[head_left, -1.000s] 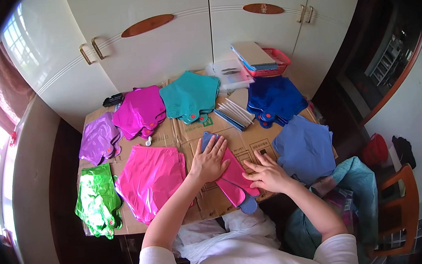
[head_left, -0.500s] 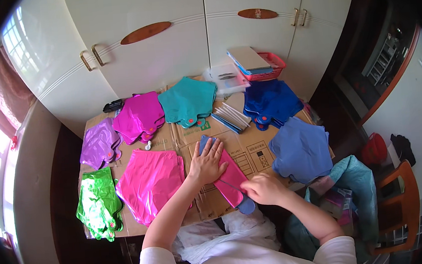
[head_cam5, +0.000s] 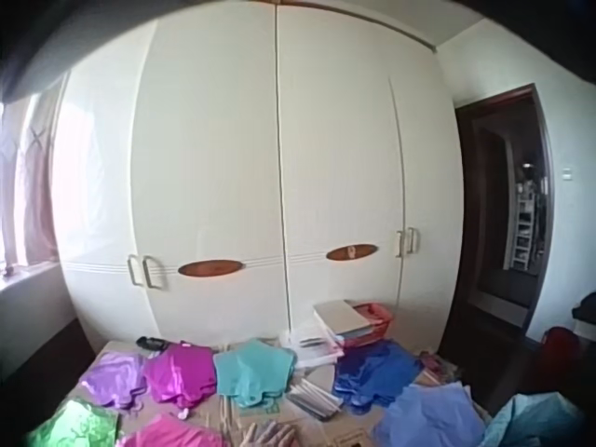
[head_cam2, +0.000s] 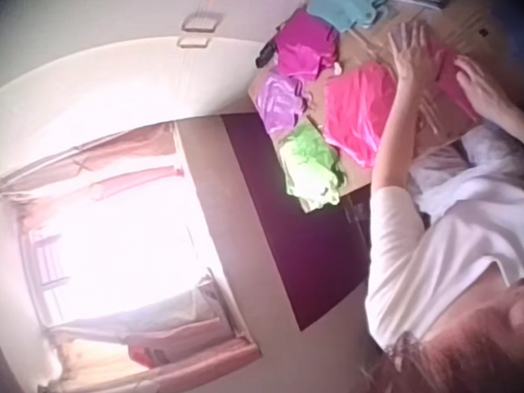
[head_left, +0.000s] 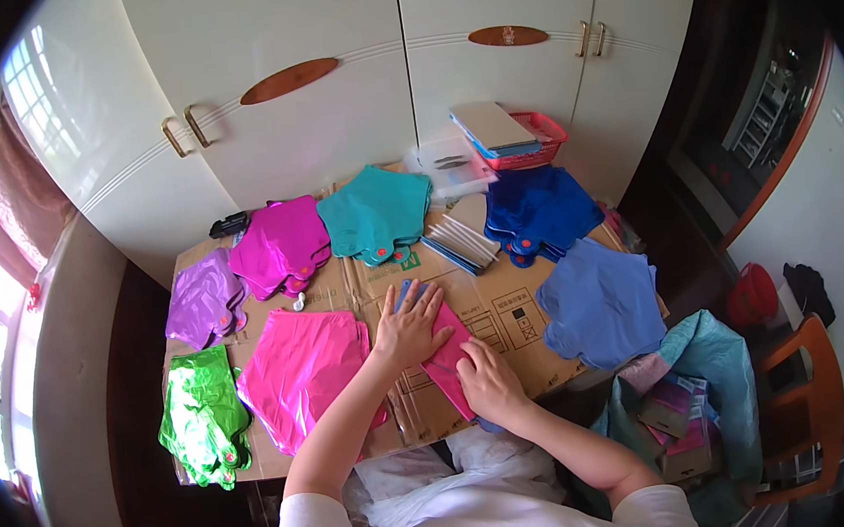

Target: Fold colorful plastic bags and place them into individual clear plastic packaging sleeves.

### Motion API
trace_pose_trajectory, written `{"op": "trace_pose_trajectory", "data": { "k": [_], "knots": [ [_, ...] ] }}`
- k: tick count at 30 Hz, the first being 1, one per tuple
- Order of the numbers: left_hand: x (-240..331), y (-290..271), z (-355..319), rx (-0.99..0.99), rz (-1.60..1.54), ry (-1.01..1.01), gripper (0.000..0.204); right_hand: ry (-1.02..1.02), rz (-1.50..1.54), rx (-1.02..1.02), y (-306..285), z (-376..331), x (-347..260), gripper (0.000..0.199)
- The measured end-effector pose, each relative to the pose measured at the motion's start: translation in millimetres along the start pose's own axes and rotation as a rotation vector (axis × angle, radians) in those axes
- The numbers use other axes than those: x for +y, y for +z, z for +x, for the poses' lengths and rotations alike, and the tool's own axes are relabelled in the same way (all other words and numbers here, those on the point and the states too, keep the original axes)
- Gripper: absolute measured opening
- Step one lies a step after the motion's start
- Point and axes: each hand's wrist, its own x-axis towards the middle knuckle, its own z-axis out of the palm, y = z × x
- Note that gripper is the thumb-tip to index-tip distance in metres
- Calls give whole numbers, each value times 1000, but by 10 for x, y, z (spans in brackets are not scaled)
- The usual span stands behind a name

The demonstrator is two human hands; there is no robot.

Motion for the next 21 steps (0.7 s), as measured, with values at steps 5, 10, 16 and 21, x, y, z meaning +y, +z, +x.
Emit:
{"op": "trace_pose_trajectory", "data": {
  "k": [5, 10, 16, 21],
  "knots": [
    [-75, 47, 65, 8, 14, -50, 72, 6, 11, -34, 71, -14, 42, 15],
    [-128, -83, -62, 54, -184, -268, 74, 18, 3, -56, 72, -26, 52, 15],
    [25, 33, -487, 204, -1378, -607, 76, 26, 25, -56, 24, -15, 11, 14],
    [92, -123, -455, 50, -1244, -697, 60, 26, 19, -70, 30, -21, 21, 13]
  ]
}}
